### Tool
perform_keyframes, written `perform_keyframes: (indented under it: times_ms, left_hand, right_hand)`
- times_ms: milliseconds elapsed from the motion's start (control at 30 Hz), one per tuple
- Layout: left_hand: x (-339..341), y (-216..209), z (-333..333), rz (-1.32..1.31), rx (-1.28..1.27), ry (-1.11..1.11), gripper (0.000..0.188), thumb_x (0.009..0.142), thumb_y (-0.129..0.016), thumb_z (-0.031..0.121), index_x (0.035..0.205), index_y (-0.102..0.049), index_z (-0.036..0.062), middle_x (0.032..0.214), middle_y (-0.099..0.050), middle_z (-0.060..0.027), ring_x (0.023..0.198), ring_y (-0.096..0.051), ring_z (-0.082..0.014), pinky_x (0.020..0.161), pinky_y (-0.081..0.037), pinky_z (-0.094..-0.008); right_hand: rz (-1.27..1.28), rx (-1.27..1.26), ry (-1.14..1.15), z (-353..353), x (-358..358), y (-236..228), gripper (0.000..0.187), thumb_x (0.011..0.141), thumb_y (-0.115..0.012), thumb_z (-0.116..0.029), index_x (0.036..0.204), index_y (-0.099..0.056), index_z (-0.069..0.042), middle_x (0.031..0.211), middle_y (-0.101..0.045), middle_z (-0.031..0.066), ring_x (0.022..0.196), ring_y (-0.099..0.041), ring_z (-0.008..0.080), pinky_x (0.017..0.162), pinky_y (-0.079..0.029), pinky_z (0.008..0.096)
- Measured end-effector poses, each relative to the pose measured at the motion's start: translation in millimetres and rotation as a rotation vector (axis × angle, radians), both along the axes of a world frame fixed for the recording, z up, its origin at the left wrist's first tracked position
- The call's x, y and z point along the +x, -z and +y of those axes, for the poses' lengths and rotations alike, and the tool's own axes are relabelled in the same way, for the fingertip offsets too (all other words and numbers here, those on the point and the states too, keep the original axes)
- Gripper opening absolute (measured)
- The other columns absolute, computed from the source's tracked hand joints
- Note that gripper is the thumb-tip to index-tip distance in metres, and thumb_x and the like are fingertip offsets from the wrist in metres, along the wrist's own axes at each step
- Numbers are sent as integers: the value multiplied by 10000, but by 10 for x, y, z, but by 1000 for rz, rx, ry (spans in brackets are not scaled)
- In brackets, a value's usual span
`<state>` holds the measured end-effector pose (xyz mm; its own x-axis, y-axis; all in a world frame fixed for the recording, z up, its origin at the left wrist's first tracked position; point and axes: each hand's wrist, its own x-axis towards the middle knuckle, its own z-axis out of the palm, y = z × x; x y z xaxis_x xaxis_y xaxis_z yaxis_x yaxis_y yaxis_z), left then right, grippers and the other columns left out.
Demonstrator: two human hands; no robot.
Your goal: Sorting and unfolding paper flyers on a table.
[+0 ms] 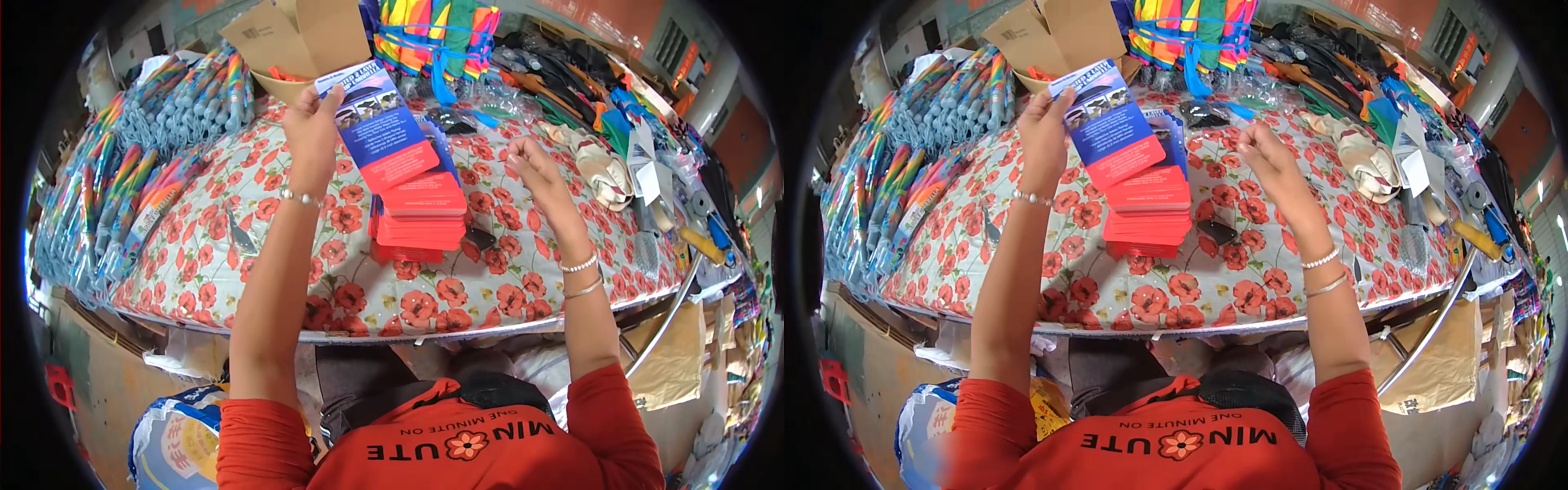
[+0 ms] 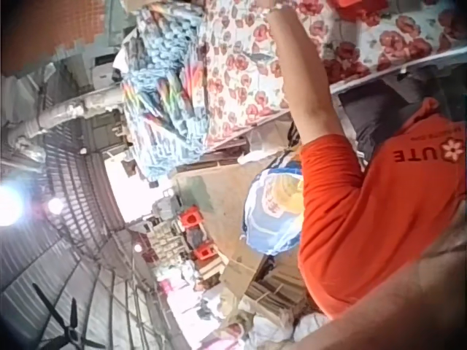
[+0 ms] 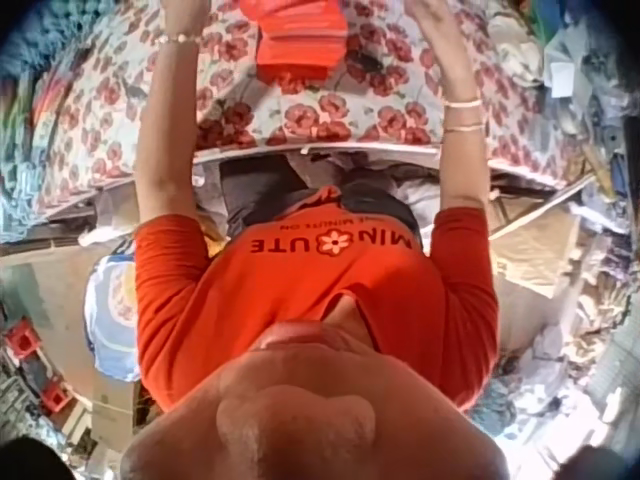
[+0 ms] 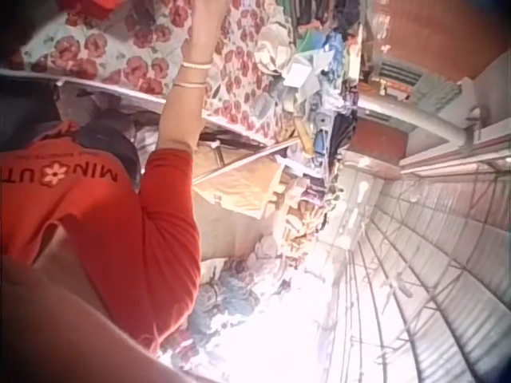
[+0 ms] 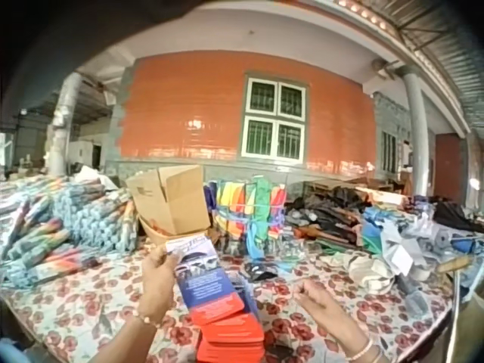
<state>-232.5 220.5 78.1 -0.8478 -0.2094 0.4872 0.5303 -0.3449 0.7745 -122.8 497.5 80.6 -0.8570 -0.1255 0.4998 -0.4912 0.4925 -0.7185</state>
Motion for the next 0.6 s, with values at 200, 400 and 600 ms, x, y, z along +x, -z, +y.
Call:
perform_keyframes:
  times_ms: [200,400,600]
  left_hand:
    - [1299,-465,33,257,-103,-101,215,843,-553,29,1046,-560,-40,883,-621,-37,778,-566,-66,690,-450,-196]
    - [1946,-176,209,292,-78,-69,308,841,-543,-18,1144,-506,-62,1061,-572,-88,931,-538,-104,802,-435,-225]
    - [2051,-73,265,265,-63,55,330,843,-551,-10,1160,-487,-74,1082,-560,-98,951,-535,-110,821,-429,-233]
  right_hand:
    - [338,78,-16,-822,560,-566,90,872,-465,-115,866,-437,-30,787,-428,58,750,-397,190,709,-346,308]
    - [684,315,63,-1188,676,-523,82,884,-438,-114,878,-461,-36,803,-419,66,746,-358,202,715,-300,312]
    - [696,273,192,-1200,728,-355,82,870,-447,-111,888,-477,-37,817,-439,91,757,-359,238,723,-275,352]
